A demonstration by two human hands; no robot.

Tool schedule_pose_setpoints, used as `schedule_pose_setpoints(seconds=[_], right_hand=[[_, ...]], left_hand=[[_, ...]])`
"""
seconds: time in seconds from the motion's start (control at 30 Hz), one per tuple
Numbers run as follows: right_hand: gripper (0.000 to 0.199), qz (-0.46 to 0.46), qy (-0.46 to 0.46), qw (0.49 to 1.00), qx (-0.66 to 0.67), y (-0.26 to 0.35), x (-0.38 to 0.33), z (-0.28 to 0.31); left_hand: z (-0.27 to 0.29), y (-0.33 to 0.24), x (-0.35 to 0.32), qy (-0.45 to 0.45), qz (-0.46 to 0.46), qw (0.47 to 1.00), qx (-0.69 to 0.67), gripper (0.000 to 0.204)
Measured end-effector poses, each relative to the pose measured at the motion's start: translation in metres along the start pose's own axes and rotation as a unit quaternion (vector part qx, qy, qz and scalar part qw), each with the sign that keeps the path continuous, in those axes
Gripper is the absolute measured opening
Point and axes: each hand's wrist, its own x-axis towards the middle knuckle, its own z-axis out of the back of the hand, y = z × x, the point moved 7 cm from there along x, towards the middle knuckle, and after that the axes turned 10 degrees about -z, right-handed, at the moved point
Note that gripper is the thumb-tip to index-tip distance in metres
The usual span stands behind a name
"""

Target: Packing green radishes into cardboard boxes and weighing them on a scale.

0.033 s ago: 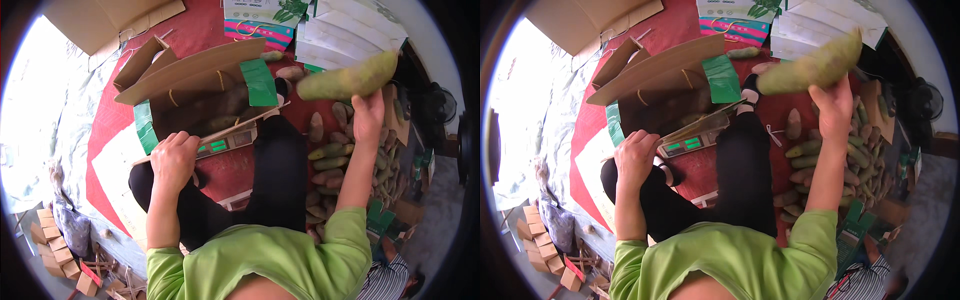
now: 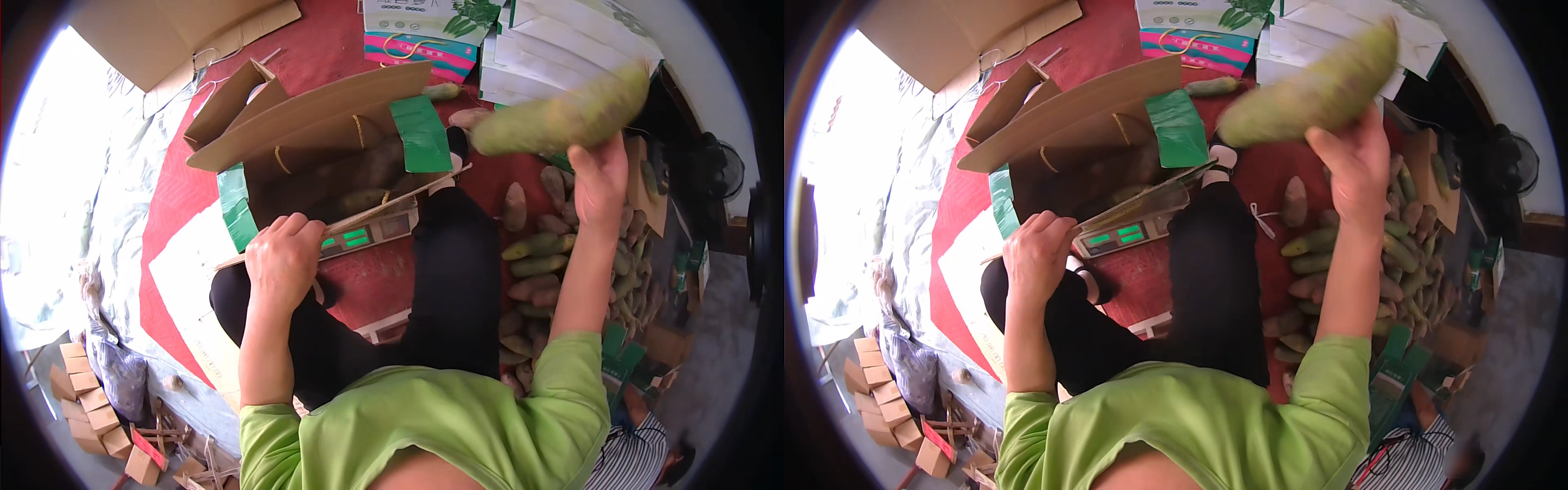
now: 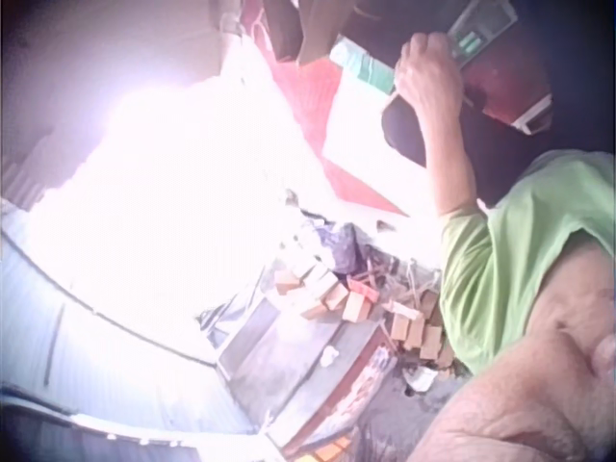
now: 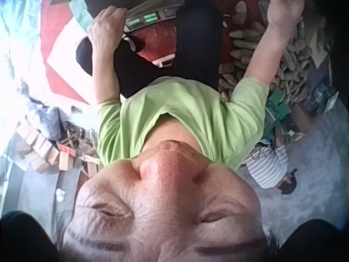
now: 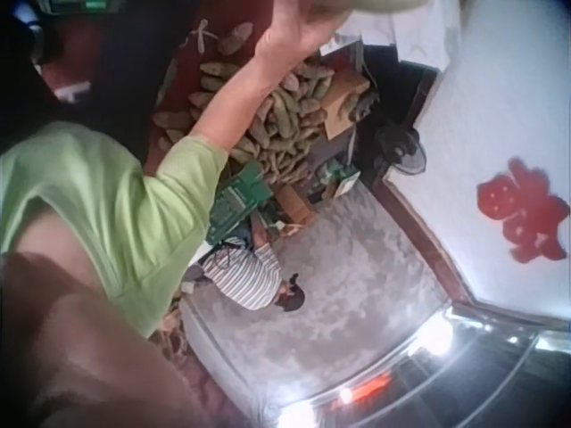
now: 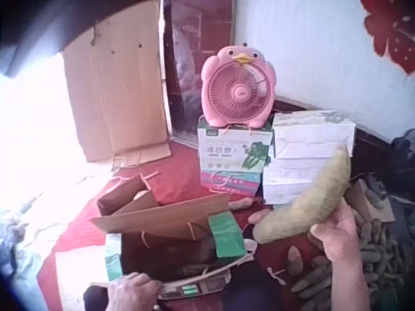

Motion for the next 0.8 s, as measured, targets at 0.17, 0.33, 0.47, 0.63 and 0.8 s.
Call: schedule_pose_setpoints(seconds=[0.17, 0.33, 0.47, 0.63, 0.8], right_hand=[[0.047, -0.061, 0.215, 0.973, -0.062, 0.001, 0.039, -0.124], [0.051, -0.036, 0.354, 0.845, -0.4, -0.073, 0.051, -0.221], [0.05, -0.072, 0.425, 0.721, -0.542, -0.115, 0.045, -0.265], [0.035, -0.087, 0.39, 0.73, -0.554, -0.14, 0.045, -0.272], [0.044, 0.027, 0.319, 0.899, -0.299, -0.075, 0.049, -0.239]], left_hand=[[0.002, 0.0, 0.002, -0.007, 0.006, 1.0, 0.01, 0.008], [0.003, 0.001, 0.005, -0.005, 0.019, 1.0, 0.013, 0.008], [0.001, 0.003, 0.004, -0.019, 0.002, 0.999, 0.029, 0.005], [-0.001, 0.002, 0.012, -0.019, 0.002, 1.0, 0.0, 0.008], [0.001, 0.005, 0.007, -0.013, 0.013, 1.0, -0.012, 0.008]])
